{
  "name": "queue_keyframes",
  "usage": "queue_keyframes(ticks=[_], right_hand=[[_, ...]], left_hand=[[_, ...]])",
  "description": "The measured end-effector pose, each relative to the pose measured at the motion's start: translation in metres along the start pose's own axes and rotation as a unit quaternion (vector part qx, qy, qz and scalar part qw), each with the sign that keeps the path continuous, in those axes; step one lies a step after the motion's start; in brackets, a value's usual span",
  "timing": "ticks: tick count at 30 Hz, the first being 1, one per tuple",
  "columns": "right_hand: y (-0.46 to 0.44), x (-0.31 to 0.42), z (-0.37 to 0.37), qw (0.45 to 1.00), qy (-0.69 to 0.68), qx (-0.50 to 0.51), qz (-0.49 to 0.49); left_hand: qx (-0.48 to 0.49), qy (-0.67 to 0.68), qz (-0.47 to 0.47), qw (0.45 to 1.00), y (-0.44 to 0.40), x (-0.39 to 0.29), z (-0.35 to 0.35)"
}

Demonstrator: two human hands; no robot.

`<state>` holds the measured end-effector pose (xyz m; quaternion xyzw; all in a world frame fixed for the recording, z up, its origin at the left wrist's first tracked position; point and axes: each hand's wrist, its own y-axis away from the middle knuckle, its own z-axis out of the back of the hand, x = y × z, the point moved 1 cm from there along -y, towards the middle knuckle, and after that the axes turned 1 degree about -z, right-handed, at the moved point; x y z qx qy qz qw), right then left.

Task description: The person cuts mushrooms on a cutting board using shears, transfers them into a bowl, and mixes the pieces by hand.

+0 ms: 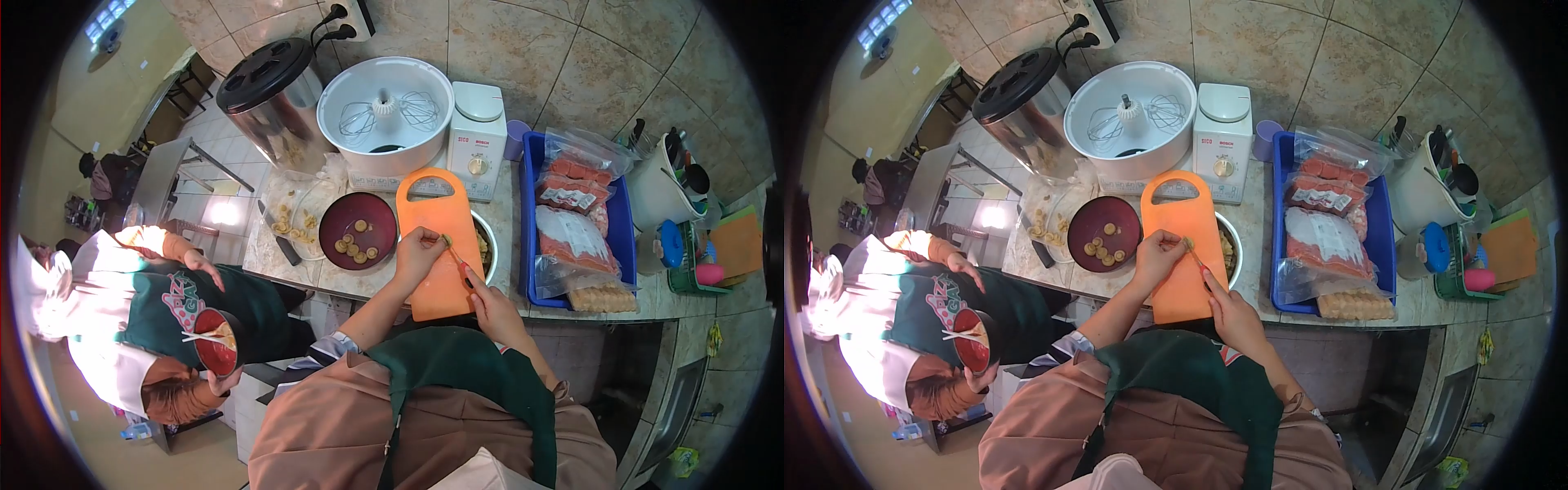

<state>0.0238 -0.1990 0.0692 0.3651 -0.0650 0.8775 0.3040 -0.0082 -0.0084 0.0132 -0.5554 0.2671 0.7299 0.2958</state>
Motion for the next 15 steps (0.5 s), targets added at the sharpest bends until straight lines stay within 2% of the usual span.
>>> queue_keyframes(ticks=[4, 9, 12, 15], right_hand=[[-0.014, 0.001, -0.005, 1.0, 0.007, -0.007, 0.003], [-0.022, -0.003, -0.012, 1.0, 0.006, -0.015, 0.008], [-0.008, -0.005, -0.008, 1.0, 0.012, -0.012, -0.001], [0.008, -0.007, -0.004, 0.998, 0.012, 0.033, -0.047]], left_hand=[[0.008, -0.035, 0.027, 0.999, 0.004, -0.012, 0.002], [-0.008, -0.009, -0.01, 1.0, 0.003, -0.003, 0.0], [0.002, 0.004, 0.014, 1.0, 0.004, -0.004, 0.0], [-0.002, -0.019, 0.016, 1.0, 0.002, 0.006, -0.001]])
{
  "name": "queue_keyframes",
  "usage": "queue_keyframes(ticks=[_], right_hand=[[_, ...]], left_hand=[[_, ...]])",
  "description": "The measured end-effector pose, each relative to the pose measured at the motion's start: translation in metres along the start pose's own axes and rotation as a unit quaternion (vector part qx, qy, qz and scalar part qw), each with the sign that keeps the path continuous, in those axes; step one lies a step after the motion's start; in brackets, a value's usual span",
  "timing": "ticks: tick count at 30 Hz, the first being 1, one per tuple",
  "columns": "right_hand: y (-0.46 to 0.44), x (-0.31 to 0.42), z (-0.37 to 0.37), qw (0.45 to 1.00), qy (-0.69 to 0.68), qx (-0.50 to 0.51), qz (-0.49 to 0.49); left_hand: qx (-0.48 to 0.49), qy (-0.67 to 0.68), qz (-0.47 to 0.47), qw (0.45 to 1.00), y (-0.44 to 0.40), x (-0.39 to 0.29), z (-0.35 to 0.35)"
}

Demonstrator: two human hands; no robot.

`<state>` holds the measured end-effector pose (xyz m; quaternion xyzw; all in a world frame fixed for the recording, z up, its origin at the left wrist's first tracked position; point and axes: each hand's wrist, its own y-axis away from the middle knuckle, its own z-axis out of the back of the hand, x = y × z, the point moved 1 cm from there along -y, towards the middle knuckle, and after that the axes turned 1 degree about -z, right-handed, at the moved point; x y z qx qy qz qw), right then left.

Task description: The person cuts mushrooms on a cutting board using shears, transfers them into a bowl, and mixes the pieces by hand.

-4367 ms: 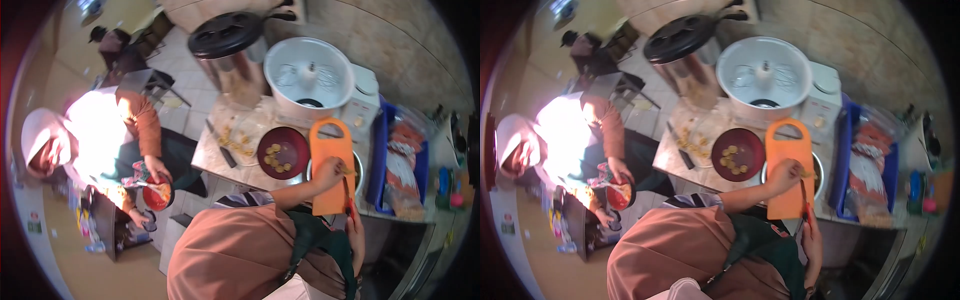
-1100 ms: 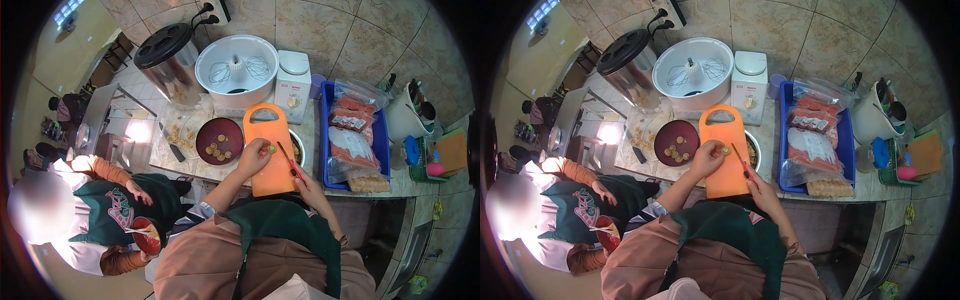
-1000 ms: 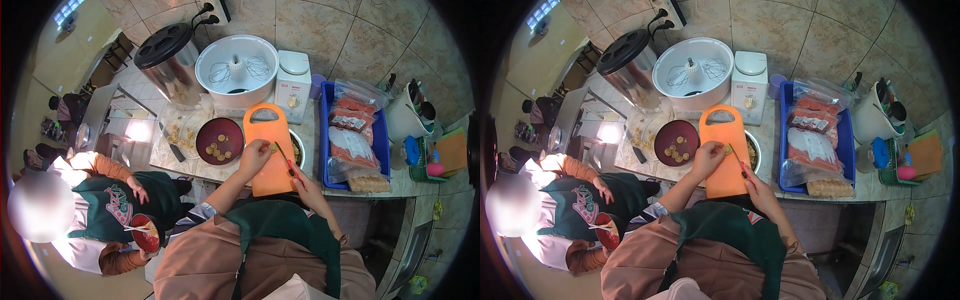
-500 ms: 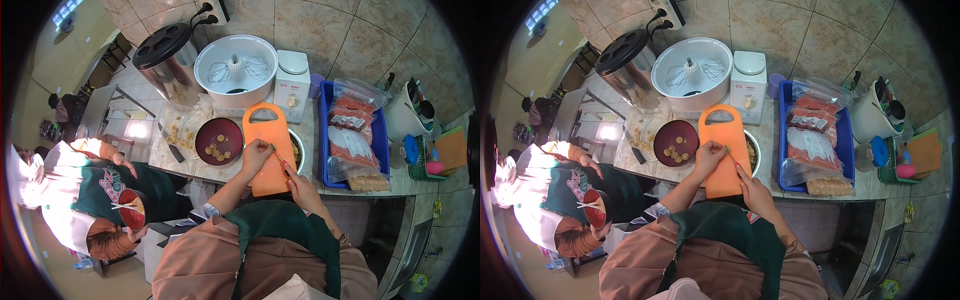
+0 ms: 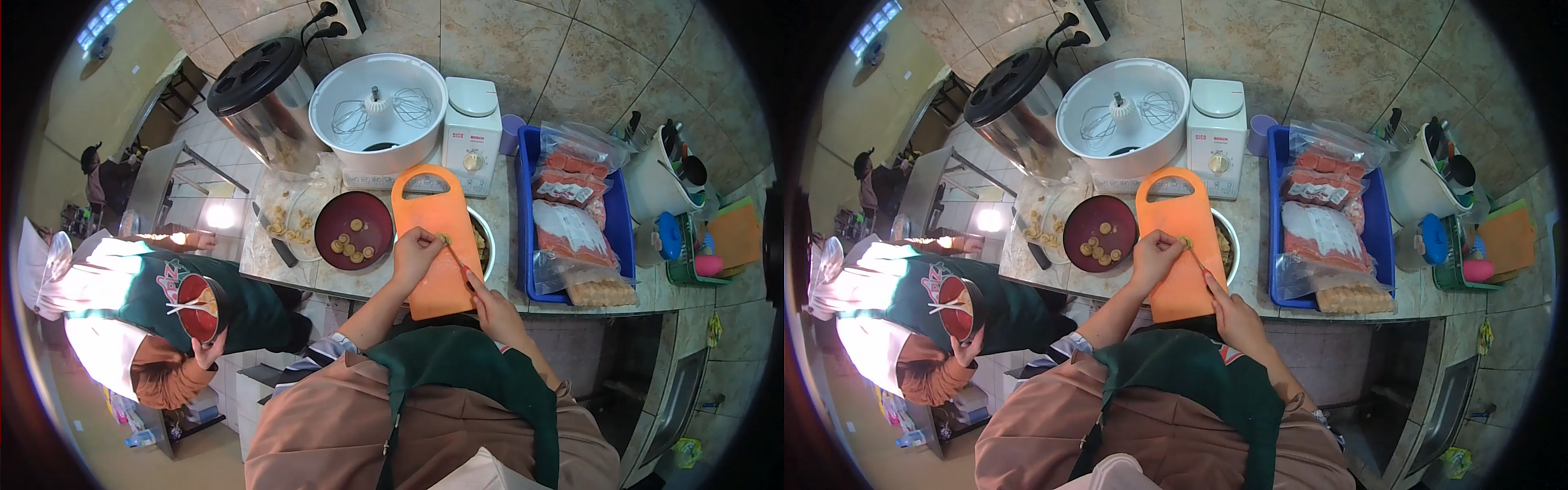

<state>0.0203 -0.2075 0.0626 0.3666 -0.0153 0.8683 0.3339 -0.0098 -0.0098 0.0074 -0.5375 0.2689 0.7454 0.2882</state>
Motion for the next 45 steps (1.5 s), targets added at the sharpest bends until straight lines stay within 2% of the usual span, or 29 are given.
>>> queue_keyframes(ticks=[3, 11, 18, 22, 26, 32, 45], right_hand=[[0.01, -0.007, -0.002, 0.999, 0.011, 0.018, -0.025], [0.011, -0.003, 0.001, 0.997, -0.036, -0.051, 0.039], [-0.014, 0.015, -0.003, 1.0, 0.015, -0.021, 0.007], [-0.027, 0.011, -0.008, 0.999, 0.013, -0.038, 0.025], [-0.01, 0.01, -0.002, 1.0, 0.022, -0.006, -0.01], [0.017, -0.01, -0.006, 1.0, 0.001, -0.009, -0.018], [-0.019, 0.014, -0.005, 0.999, -0.029, -0.019, 0.013]], left_hand=[[-0.002, 0.029, 0.016, 0.999, -0.001, 0.008, -0.002], [0.001, -0.006, 0.01, 1.0, 0.002, -0.005, 0.003], [-0.014, -0.01, -0.012, 1.0, 0.003, -0.007, 0.002], [-0.014, -0.001, -0.014, 1.0, 0.002, -0.008, 0.001], [-0.014, -0.009, -0.001, 1.0, 0.004, -0.007, 0.003], [-0.013, 0.001, 0.009, 1.0, 0.004, -0.005, 0.004], [-0.025, -0.015, 0.006, 1.0, 0.007, -0.011, 0.003]])
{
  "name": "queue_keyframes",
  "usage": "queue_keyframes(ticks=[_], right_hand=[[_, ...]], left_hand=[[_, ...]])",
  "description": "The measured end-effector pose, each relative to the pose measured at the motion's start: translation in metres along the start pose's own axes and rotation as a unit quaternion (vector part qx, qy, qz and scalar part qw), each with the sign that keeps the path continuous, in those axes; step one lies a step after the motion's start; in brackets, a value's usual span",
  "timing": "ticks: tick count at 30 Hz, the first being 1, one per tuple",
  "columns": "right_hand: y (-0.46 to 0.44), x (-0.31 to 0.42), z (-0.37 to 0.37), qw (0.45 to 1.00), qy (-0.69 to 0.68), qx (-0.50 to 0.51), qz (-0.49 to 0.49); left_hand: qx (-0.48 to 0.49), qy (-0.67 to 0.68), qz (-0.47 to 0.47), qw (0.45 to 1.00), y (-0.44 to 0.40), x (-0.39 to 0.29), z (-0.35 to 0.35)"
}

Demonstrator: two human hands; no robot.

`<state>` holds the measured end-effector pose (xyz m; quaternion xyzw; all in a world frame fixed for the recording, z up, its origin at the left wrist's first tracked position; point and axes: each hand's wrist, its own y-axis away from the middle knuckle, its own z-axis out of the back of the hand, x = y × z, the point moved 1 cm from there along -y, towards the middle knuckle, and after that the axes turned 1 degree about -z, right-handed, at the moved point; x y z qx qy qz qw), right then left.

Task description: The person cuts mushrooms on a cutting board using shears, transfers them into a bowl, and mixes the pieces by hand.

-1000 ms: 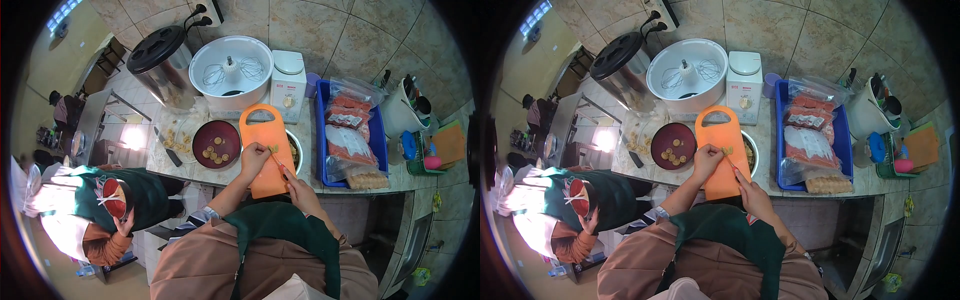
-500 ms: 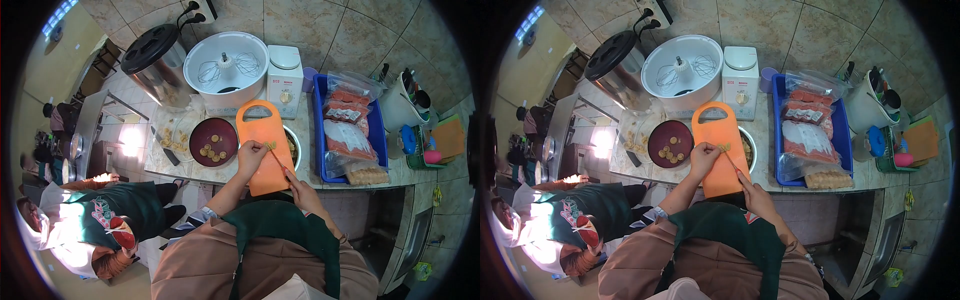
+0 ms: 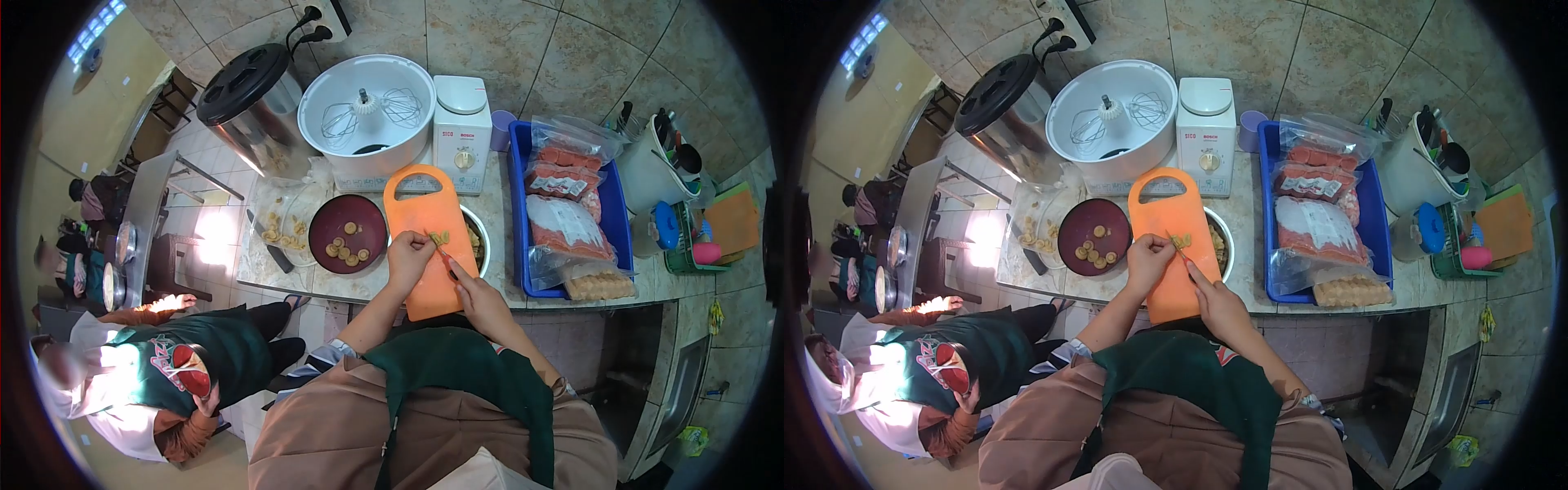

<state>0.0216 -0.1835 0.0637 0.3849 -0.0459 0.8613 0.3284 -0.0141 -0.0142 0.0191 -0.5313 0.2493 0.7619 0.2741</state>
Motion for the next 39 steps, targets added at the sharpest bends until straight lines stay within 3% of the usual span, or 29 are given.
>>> queue_keyframes(ticks=[6, 20, 33, 39], right_hand=[[0.002, -0.001, 0.003, 0.999, 0.032, 0.024, -0.026], [0.035, -0.017, 0.01, 0.999, -0.048, 0.01, 0.001], [-0.005, -0.007, -0.002, 0.999, -0.034, 0.013, 0.025], [0.022, -0.014, 0.008, 0.997, -0.067, 0.033, 0.002]], left_hand=[[-0.008, -0.015, -0.023, 1.0, 0.0, 0.006, -0.001], [-0.003, -0.011, -0.026, 1.0, -0.001, 0.011, -0.001], [-0.023, -0.014, -0.05, 0.998, 0.003, 0.007, -0.003], [0.015, 0.012, 0.002, 1.0, 0.002, 0.003, 0.0]])
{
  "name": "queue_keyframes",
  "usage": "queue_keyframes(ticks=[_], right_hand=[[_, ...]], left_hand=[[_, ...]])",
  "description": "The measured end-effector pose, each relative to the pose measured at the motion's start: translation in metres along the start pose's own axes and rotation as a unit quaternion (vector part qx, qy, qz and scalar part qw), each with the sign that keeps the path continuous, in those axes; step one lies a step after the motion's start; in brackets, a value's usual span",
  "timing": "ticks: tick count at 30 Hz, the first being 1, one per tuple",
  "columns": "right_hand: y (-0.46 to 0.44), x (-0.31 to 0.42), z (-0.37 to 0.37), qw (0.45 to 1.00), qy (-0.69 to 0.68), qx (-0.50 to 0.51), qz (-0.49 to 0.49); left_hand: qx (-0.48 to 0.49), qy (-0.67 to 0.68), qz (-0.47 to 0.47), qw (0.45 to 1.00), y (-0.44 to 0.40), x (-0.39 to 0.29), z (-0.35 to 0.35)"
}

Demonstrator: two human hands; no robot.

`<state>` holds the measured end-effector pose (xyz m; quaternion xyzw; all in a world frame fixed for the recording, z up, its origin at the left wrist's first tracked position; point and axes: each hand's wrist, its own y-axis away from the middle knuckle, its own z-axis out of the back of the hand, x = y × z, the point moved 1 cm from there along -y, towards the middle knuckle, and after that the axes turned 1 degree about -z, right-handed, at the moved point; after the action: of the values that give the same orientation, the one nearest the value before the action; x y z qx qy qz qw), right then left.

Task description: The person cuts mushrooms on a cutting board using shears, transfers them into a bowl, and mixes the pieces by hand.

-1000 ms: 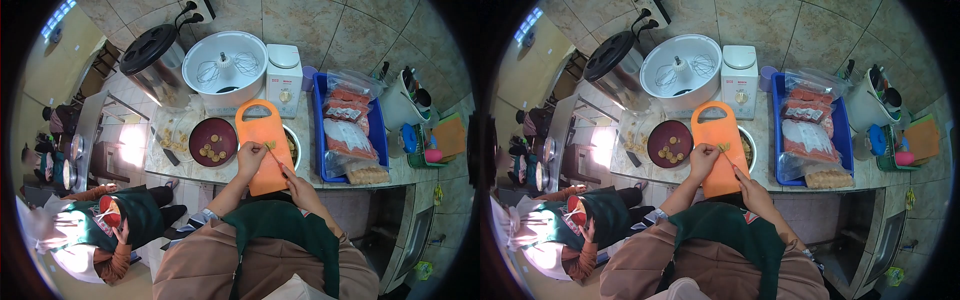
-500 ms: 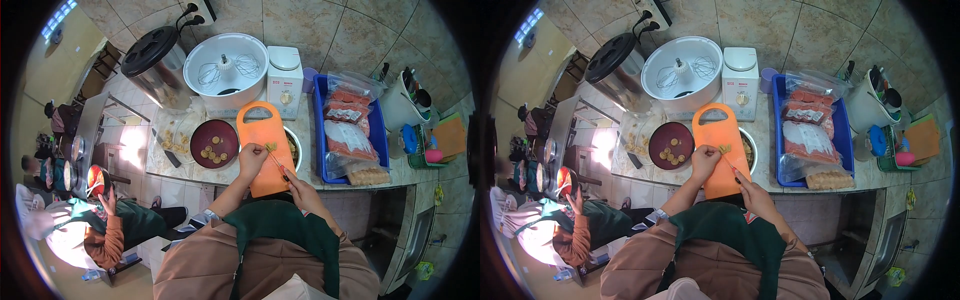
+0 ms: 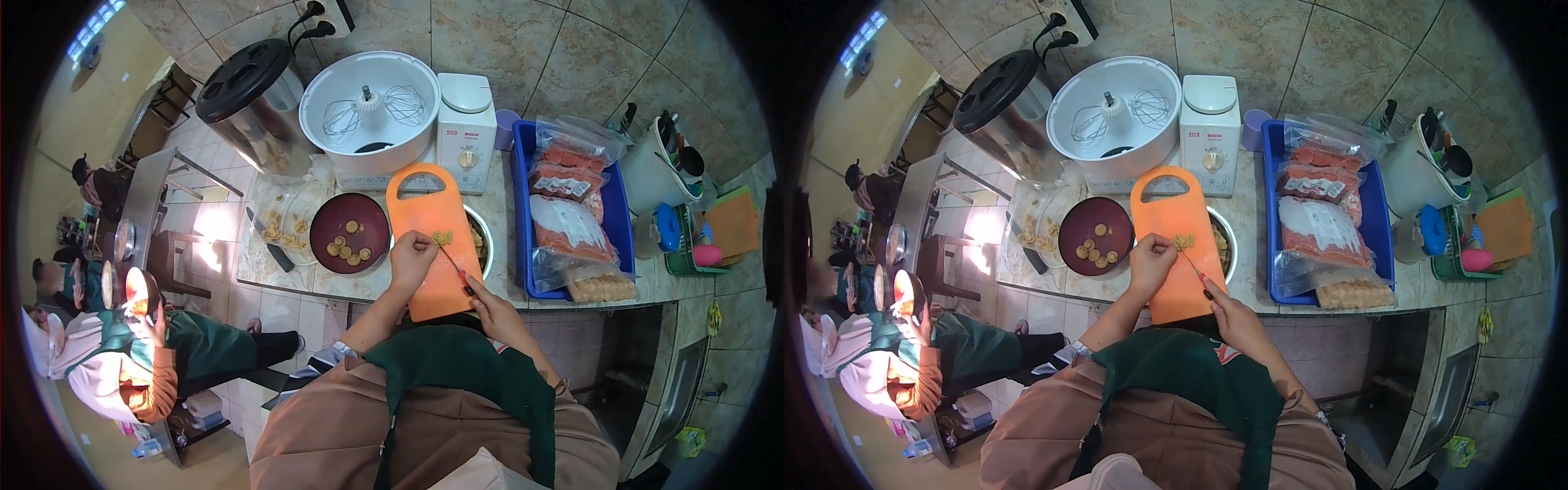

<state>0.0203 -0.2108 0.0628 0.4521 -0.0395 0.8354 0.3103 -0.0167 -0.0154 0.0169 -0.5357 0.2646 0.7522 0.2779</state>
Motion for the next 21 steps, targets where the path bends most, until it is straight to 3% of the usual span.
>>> queue_keyframes(ticks=[3, 5, 7, 9, 11, 19, 21], right_hand=[[0.01, -0.009, 0.003, 0.999, -0.034, 0.017, -0.035], [0.016, -0.021, 0.005, 0.995, -0.077, -0.02, 0.059], [0.022, -0.026, 0.015, 0.991, -0.123, -0.006, 0.061], [0.031, -0.023, 0.027, 0.984, -0.168, 0.009, 0.064], [0.043, -0.017, 0.04, 0.937, -0.31, 0.077, -0.144], [0.062, -0.017, 0.052, 0.924, -0.353, 0.003, -0.146], [0.066, -0.017, 0.053, 0.924, -0.354, -0.007, -0.141]], left_hand=[[0.008, 0.032, -0.02, 0.999, 0.0, -0.004, -0.001], [0.029, 0.025, -0.042, 0.998, -0.004, 0.001, -0.002], [0.05, 0.018, -0.064, 0.997, -0.007, -0.008, 0.0], [0.109, -0.163, -0.128, 0.972, -0.011, -0.02, 0.0], [0.139, -0.195, -0.146, 0.96, -0.018, -0.024, -0.006], [0.243, -0.289, -0.299, 0.876, -0.024, -0.04, -0.055], [0.281, -0.37, -0.311, 0.829, -0.021, -0.044, -0.066]])
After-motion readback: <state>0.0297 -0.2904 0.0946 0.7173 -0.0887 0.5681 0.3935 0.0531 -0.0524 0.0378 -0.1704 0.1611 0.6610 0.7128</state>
